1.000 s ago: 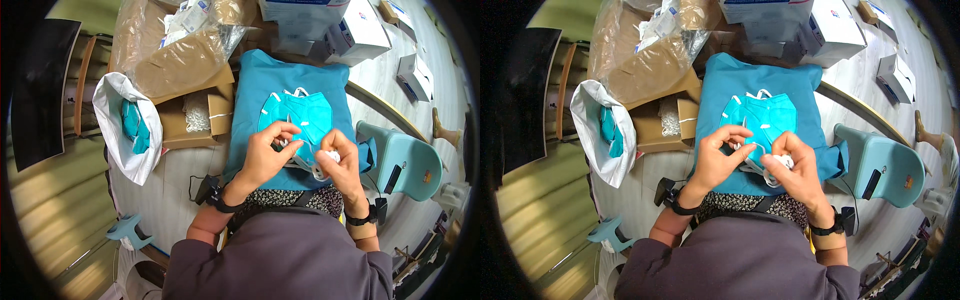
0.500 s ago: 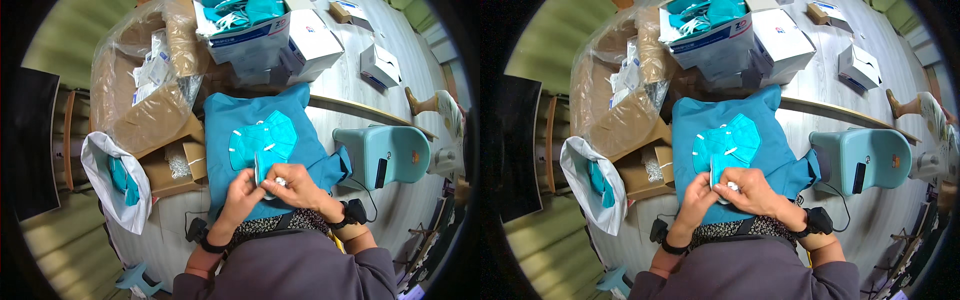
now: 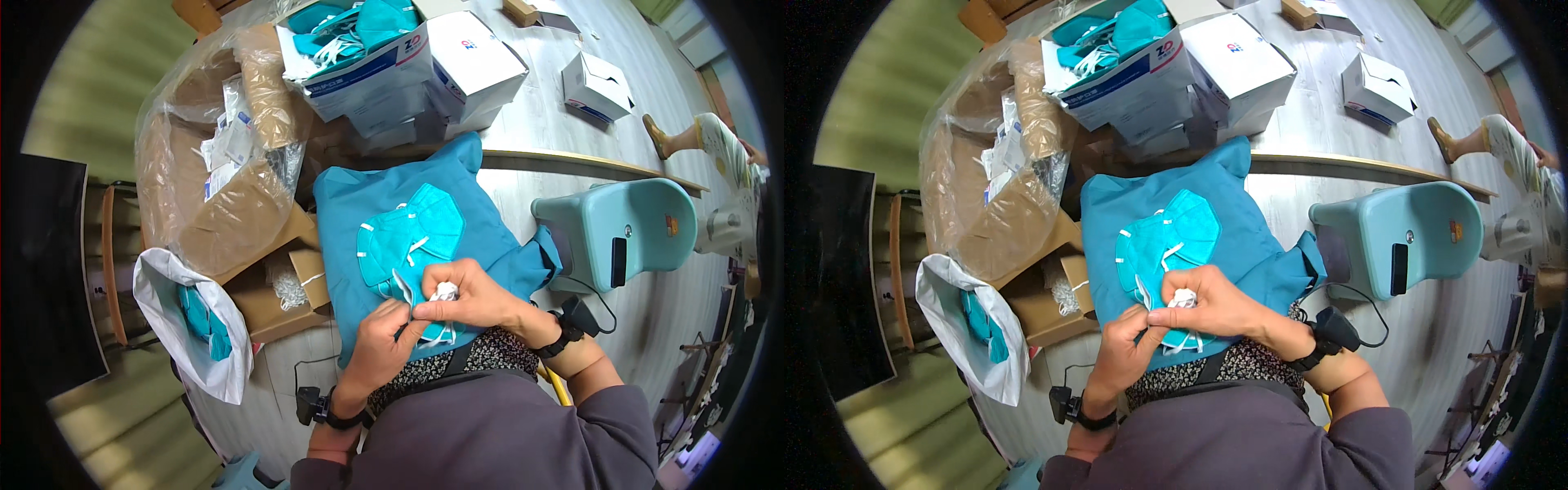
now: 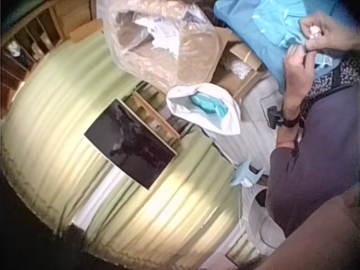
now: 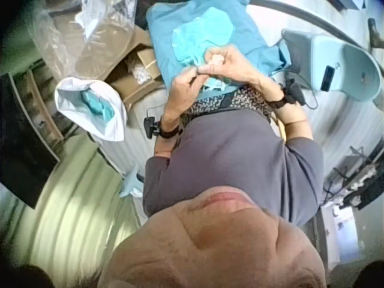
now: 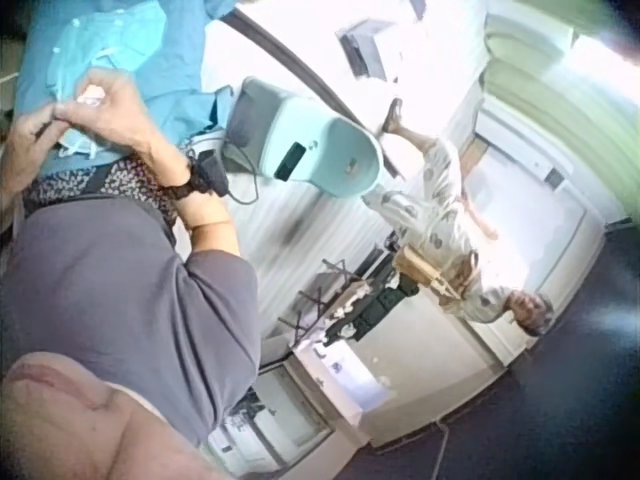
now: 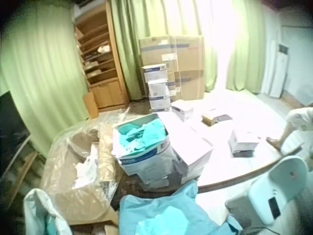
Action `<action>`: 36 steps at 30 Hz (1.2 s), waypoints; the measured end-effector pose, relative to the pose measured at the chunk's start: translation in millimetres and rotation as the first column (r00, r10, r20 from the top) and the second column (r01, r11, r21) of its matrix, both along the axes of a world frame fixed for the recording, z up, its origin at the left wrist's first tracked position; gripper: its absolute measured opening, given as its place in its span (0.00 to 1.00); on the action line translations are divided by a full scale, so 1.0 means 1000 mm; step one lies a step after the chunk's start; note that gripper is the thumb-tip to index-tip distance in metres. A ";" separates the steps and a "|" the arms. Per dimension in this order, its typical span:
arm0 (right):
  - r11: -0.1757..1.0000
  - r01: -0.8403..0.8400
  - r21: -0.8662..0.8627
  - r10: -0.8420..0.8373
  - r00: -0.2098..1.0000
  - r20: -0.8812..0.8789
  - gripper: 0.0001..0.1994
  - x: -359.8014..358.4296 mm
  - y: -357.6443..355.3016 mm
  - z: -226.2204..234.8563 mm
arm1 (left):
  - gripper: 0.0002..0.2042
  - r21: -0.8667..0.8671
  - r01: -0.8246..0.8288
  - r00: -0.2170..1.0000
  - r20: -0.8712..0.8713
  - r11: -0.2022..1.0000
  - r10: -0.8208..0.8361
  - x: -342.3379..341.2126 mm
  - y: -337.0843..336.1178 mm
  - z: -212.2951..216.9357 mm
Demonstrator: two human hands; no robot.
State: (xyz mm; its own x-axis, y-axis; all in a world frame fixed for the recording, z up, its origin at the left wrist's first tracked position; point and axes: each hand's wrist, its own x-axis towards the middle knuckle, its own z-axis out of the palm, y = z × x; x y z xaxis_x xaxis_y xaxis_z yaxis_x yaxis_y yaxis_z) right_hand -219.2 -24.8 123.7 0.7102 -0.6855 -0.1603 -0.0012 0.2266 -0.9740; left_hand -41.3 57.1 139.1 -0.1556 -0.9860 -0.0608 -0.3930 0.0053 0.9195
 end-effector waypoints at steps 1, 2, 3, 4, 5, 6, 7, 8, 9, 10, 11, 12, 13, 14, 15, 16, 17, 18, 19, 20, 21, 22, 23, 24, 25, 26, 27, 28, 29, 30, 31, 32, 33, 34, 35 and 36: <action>0.998 0.017 -0.058 -0.019 0.999 -0.026 0.16 -0.002 -0.002 -0.001 | 0.12 -0.057 -0.001 1.000 0.005 0.998 0.001 -0.002 -0.004 0.004; 0.993 0.032 -0.116 -0.038 0.998 -0.050 0.16 -0.006 -0.005 0.002 | 0.13 -0.081 0.009 1.000 0.028 0.997 -0.006 -0.002 -0.008 0.005; 0.984 0.044 -0.171 -0.056 0.996 -0.064 0.17 -0.007 -0.008 0.007 | 0.13 -0.100 0.016 0.998 0.059 0.995 -0.011 0.000 -0.012 0.008; 0.955 0.086 -0.283 -0.111 0.991 -0.072 0.19 -0.006 -0.011 0.011 | 0.14 -0.118 0.025 0.996 0.091 0.993 -0.014 0.001 -0.011 0.011; 0.855 0.093 -0.510 -0.130 0.991 -0.036 0.18 -0.004 -0.014 0.011 | 0.15 -0.123 -0.009 0.995 0.098 0.992 0.021 0.002 -0.007 0.013; 0.694 0.110 -0.711 -0.158 0.987 -0.001 0.18 -0.003 -0.019 0.012 | 0.16 -0.136 -0.028 0.995 0.096 0.990 0.041 0.002 -0.007 0.015; 0.487 0.123 -0.865 -0.177 0.983 0.040 0.18 -0.002 -0.025 0.014 | 0.16 -0.149 -0.047 0.994 0.093 0.988 0.061 0.004 -0.006 0.016; 0.363 0.082 -0.928 -0.156 0.987 0.026 0.16 -0.004 -0.032 0.019 | 0.13 -0.139 -0.075 0.995 0.049 0.987 0.083 0.007 -0.002 0.014; 0.310 0.098 -0.946 -0.216 0.976 0.030 0.16 -0.011 -0.042 0.017 | 0.11 -0.100 -0.126 0.992 -0.001 0.987 0.127 0.009 0.002 0.012; 0.260 0.110 -0.959 -0.270 0.962 0.037 0.16 -0.021 -0.053 0.015 | 0.09 -0.054 -0.179 0.983 -0.047 0.982 0.177 0.012 0.008 0.011; 0.295 0.186 -0.937 -0.424 0.905 0.047 0.16 -0.036 -0.064 0.008 | 0.08 -0.003 -0.232 0.969 -0.090 0.973 0.231 0.016 0.013 0.013; 0.379 0.300 -0.875 -0.617 0.787 0.002 0.18 -0.045 -0.069 0.011 | 0.07 0.078 -0.251 0.967 -0.036 0.965 0.254 0.021 0.012 0.024; 0.486 0.341 -0.805 -0.641 0.765 -0.063 0.19 -0.043 -0.068 0.017 | 0.07 0.077 -0.295 0.952 -0.058 0.952 0.300 0.022 0.013 0.021; 0.582 0.316 -0.749 -0.552 0.831 -0.078 0.19 -0.035 -0.064 0.021 | 0.08 0.077 -0.338 0.936 -0.079 0.938 0.344 0.019 0.012 0.015; 0.663 0.285 -0.693 -0.473 0.877 -0.091 0.18 -0.029 -0.057 0.024 | 0.08 0.077 -0.361 0.923 -0.110 0.929 0.368 0.017 0.011 0.011; 0.721 0.274 -0.637 -0.428 0.899 -0.098 0.17 -0.020 -0.052 0.028 | 0.09 0.061 -0.381 0.912 -0.141 0.923 0.386 0.014 0.006 0.008; 0.774 0.260 -0.577 -0.383 0.918 -0.101 0.15 -0.012 -0.046 0.031 | 0.09 0.045 -0.399 0.900 -0.171 0.916 0.400 0.011 0.002 0.006; 0.814 0.215 -0.539 -0.325 0.938 -0.117 0.11 -0.010 -0.044 0.031 | 0.10 0.031 -0.416 0.887 -0.206 0.909 0.413 0.009 -0.001 0.003; 0.848 0.165 -0.503 -0.253 0.961 -0.111 0.11 -0.009 -0.042 0.027 | 0.11 0.030 -0.434 0.877 -0.214 0.901 0.430 0.010 -0.003 0.002; 0.866 0.093 -0.492 -0.178 0.976 -0.128 0.11 -0.008 -0.042 0.030 | 0.11 0.030 -0.450 0.868 -0.220 0.892 0.445 0.012 -0.004 0.001; 0.880 0.025 -0.474 -0.105 0.984 -0.144 0.12 -0.006 -0.039 0.033 | 0.12 0.033 -0.463 0.860 -0.223 0.886 0.458 0.013 -0.005 0.000; 0.883 -0.023 -0.468 -0.067 0.983 -0.173 0.12 -0.003 -0.037 0.035 | 0.12 0.002 -0.481 0.858 -0.206 0.877 0.471 0.013 -0.006 0.000; 0.884 -0.070 -0.462 -0.028 0.979 -0.202 0.13 0.003 -0.033 0.036 | 0.12 -0.031 -0.498 0.855 -0.188 0.867 0.484 0.012 -0.008 0.002; 0.831 -0.013 -0.556 -0.108 0.977 -0.185 0.11 0.008 -0.027 0.027 | 0.12 -0.062 -0.501 0.856 -0.185 0.863 0.483 0.008 -0.012 0.003; 0.818 -0.008 -0.575 -0.129 0.972 -0.197 0.11 0.010 -0.025 0.018 | 0.12 -0.086 -0.510 0.851 -0.193 0.856 0.488 0.007 -0.014 0.003; 0.805 -0.002 -0.594 -0.151 0.967 -0.207 0.10 0.012 -0.023 0.010 | 0.12 -0.110 -0.518 0.847 -0.201 0.848 0.492 0.005 -0.015 0.003; 0.789 0.001 -0.615 -0.168 0.962 -0.215 0.09 0.013 -0.023 0.008 | 0.13 -0.138 -0.530 0.841 -0.209 0.836 0.499 0.003 -0.016 0.002; 0.821 0.024 -0.570 -0.154 0.971 -0.180 0.08 0.014 -0.022 0.010 | 0.12 -0.161 -0.536 0.839 -0.214 0.829 0.501 0.000 -0.016 -0.002; 0.801 0.010 -0.598 -0.123 0.981 -0.148 0.07 0.015 -0.021 0.010 | 0.12 -0.185 -0.541 0.836 -0.221 0.821 0.502 -0.003 -0.016 -0.008; 0.777 0.002 -0.630 -0.102 0.987 -0.123 0.07 0.015 -0.022 0.007 | 0.12 -0.208 -0.538 0.838 -0.235 0.817 0.492 -0.006 -0.018 -0.012; 0.750 -0.006 -0.661 -0.081 0.992 -0.100 0.07 0.015 -0.023 0.007 | 0.12 -0.164 -0.511 0.851 -0.235 0.844 0.469 -0.007 -0.018 -0.013; 0.725 -0.050 -0.687 -0.047 0.991 -0.122 0.07 0.015 -0.023 0.011 | 0.12 -0.120 -0.481 0.864 -0.236 0.869 0.445 -0.006 -0.017 -0.013; 0.706 -0.094 -0.702 -0.015 0.989 -0.147 0.07 0.016 -0.022 0.012 | 0.12 -0.075 -0.452 0.875 -0.232 0.889 0.426 -0.006 -0.017 -0.012; 0.688 -0.075 -0.722 -0.041 0.989 -0.142 0.07 0.015 -0.023 0.010 | 0.10 0.031 -0.451 0.847 -0.301 0.892 0.438 -0.008 -0.019 -0.010; 0.669 -0.058 -0.741 -0.066 0.988 -0.137 0.08 0.014 -0.024 0.008 | 0.10 0.049 -0.440 0.834 -0.347 0.897 0.428 -0.009 -0.022 -0.010; 0.660 -0.043 -0.750 -0.095 0.986 -0.140 0.08 0.013 -0.023 0.006 | 0.10 0.070 -0.434 0.818 -0.388 0.898 0.425 -0.011 -0.024 -0.011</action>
